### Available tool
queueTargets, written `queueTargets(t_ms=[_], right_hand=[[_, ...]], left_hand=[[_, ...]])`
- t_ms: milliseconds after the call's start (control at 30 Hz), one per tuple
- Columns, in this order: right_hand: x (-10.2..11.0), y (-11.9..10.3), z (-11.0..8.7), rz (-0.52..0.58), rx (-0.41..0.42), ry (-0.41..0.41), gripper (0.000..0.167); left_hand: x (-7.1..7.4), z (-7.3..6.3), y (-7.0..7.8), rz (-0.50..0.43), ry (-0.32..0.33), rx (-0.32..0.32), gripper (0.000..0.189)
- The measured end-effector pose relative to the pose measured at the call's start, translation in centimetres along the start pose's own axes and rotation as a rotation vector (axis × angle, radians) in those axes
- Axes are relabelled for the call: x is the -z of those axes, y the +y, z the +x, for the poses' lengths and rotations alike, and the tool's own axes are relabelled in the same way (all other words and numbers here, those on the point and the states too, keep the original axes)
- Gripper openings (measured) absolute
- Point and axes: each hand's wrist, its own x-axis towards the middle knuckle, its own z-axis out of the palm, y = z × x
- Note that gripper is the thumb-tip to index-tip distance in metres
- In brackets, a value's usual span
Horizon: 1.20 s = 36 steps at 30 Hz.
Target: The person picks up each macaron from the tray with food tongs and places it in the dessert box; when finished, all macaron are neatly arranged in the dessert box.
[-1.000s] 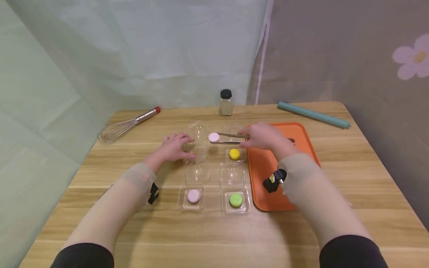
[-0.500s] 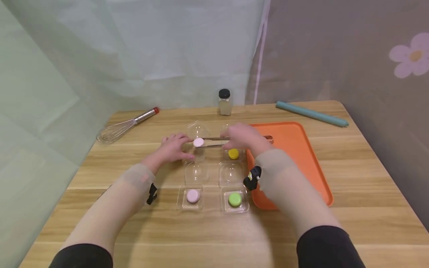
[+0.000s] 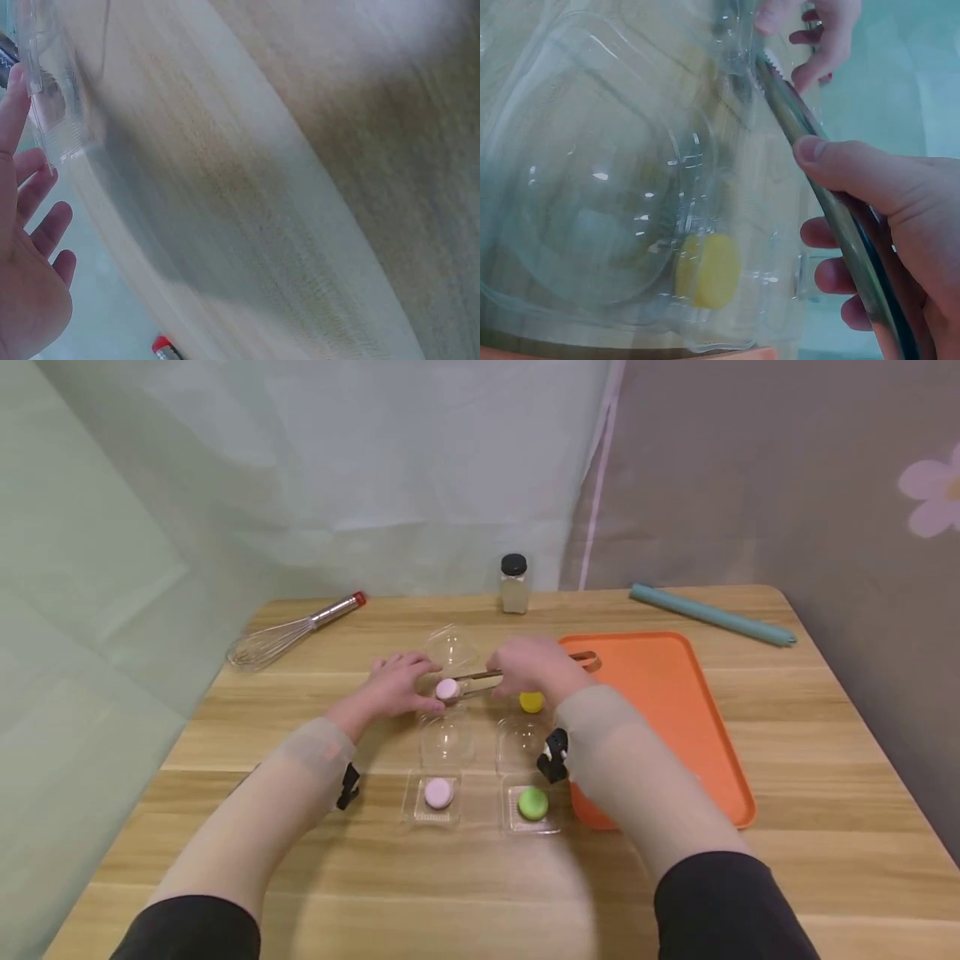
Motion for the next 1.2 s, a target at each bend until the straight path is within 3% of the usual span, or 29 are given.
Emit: queueTargets(t_ms=[333, 533, 800, 1200], right_hand=[[0.4, -0.8, -0.1, -0.057, -0.017, 0.008, 0.051], [0.1, -0.4, -0.5, -0.016, 0.009, 0.017, 0.052], [-0.3, 1.5, -1.5, 0.091, 0.047, 0.061, 0.048], [-1.7, 5.0, -4.4, 0.196, -0.012, 0.117, 0.051]], left_hand=[[-0.2, -0.1, -0.3, 0.001, 0.009, -0.005, 0.078], [-0.3, -0.1, -0.2, 0.0, 0.004, -0.001, 0.079], [-0.3, -0.1, -0.2, 0.009, 0.006, 0.007, 0.079], [-0.4, 0.0, -0.3, 0.02, 0.003, 0.002, 0.079]])
